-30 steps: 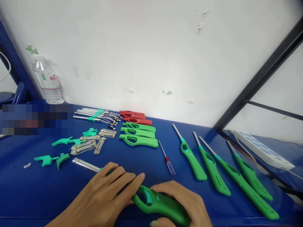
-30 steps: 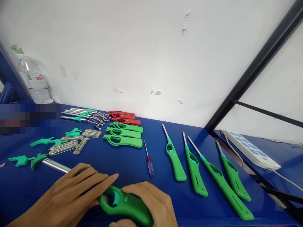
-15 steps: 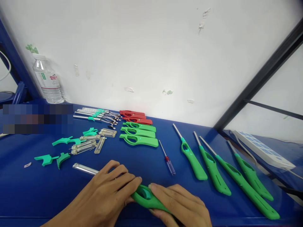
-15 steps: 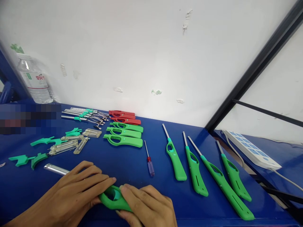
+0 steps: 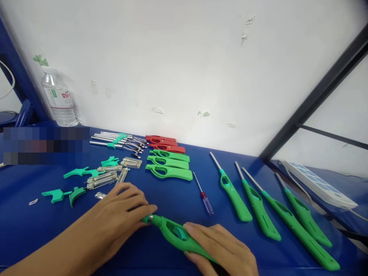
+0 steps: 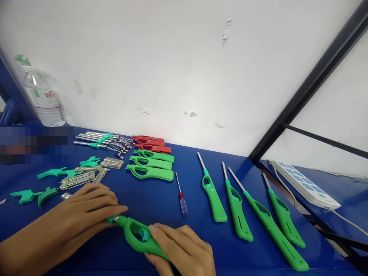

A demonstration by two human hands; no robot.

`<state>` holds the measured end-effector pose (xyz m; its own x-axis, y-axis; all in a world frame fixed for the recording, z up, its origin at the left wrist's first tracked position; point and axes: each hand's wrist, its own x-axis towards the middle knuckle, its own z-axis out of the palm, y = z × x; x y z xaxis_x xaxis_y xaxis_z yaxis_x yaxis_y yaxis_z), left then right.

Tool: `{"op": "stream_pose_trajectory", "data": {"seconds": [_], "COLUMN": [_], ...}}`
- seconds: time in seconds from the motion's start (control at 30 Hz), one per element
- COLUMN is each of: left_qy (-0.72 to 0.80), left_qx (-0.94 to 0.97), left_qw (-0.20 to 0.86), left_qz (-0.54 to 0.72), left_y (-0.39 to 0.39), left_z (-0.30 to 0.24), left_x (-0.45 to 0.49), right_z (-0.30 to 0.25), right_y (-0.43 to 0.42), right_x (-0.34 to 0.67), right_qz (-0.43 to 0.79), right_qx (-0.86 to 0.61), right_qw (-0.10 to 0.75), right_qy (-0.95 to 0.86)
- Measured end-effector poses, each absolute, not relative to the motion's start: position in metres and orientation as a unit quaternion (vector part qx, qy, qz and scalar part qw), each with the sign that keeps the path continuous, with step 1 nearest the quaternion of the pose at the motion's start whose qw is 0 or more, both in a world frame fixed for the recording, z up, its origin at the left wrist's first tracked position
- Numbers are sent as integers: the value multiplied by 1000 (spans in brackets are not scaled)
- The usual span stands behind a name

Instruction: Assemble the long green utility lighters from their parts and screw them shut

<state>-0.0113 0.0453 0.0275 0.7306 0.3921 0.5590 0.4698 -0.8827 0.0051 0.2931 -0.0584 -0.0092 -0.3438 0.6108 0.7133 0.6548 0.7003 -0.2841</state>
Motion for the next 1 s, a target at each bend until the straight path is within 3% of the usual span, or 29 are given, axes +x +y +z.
{"op": "stream_pose_trajectory", "data": {"seconds": [0.33,0.63,0.77,0.9,1.0], "left_qy": [-224,-238,-238,-272,-253], "left_qx": [-913,-901,-930,-920,-913], "left_qw": [136,61,14,17,46], "left_qz": [-313,-358,-281,-280,-317], "left_y": [32,32,32,31,31], "left_z": [29,31,22,19,24], "left_x": [1,6,-4,-3,5], "right_z": [-9,-12,-16,-17,-17], "right_y": [-57,-62,-61,-60,-62], "right_x": [296,290,286,283,282], "right_qz": [-51,-11,-12,-22,-25], "right_qx": [-386,-406,-421,-408,-431], "right_qw": [417,453,477,463,501], "right_qy": [-821,-794,-771,-787,-750]}}
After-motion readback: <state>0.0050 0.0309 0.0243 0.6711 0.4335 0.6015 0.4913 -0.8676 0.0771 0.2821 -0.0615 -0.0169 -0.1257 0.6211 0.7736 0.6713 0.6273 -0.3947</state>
